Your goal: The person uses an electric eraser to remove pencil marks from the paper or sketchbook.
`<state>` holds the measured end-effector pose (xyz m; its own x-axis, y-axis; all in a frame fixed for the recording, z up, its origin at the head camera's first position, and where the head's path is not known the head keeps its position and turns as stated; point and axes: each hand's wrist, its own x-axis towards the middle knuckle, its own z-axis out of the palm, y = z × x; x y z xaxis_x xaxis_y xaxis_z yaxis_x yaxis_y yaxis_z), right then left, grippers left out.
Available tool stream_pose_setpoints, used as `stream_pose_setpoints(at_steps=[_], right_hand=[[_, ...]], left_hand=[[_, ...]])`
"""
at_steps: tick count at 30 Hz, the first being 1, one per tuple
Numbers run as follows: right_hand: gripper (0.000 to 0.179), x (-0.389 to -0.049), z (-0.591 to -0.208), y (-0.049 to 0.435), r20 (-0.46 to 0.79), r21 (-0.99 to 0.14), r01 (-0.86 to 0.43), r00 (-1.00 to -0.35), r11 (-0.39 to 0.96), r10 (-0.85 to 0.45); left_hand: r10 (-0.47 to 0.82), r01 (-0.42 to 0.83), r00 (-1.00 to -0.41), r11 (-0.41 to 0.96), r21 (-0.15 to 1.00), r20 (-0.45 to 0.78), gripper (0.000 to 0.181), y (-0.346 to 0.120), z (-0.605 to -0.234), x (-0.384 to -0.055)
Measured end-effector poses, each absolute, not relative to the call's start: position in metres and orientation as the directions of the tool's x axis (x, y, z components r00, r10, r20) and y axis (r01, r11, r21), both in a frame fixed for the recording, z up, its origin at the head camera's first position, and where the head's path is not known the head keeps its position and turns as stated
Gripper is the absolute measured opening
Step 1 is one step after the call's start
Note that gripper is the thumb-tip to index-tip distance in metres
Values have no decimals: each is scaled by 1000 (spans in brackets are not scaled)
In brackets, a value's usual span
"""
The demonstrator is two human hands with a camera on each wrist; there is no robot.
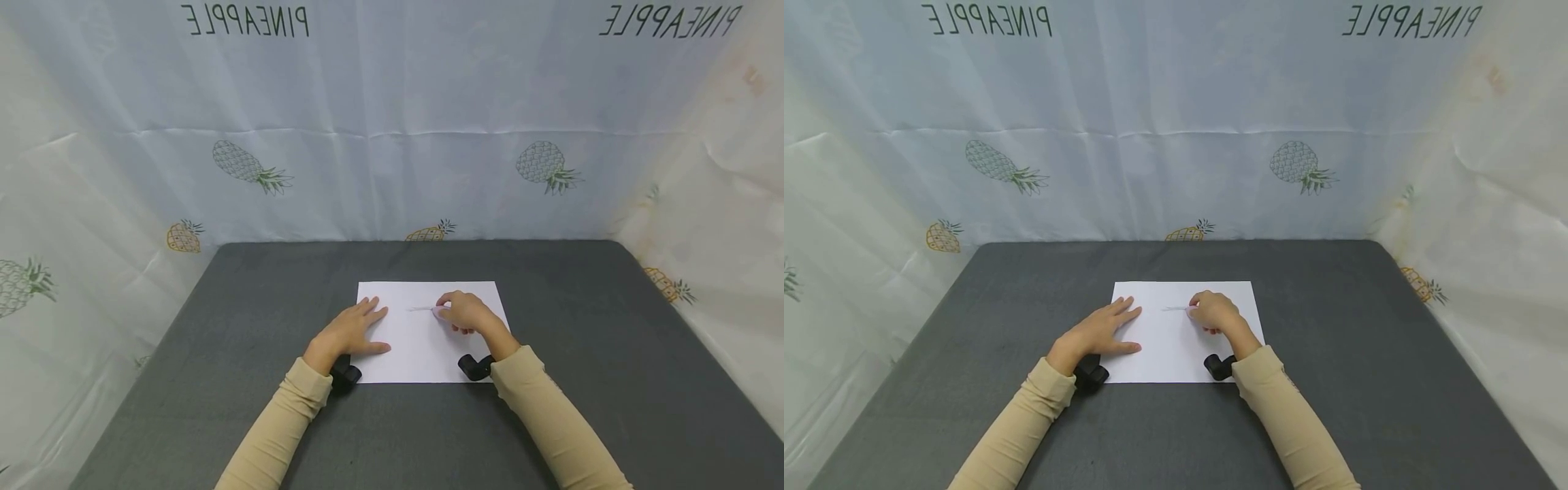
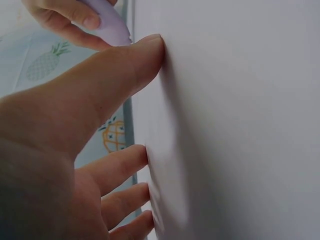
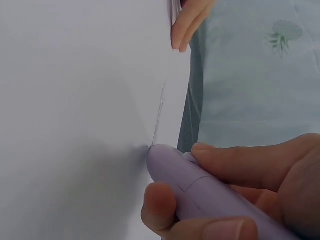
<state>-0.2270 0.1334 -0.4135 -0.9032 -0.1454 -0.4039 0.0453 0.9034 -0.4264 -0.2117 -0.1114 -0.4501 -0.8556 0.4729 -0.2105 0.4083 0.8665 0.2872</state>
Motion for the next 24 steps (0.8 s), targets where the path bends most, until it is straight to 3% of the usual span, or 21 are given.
stream_pose_setpoints(at_steps=[24], right_hand=[[37,-231,-416,133,-392,-469,56,-908,881,-151]], left_hand=[[480,416,-852,863,288,-209,79,-112,-449,-211]])
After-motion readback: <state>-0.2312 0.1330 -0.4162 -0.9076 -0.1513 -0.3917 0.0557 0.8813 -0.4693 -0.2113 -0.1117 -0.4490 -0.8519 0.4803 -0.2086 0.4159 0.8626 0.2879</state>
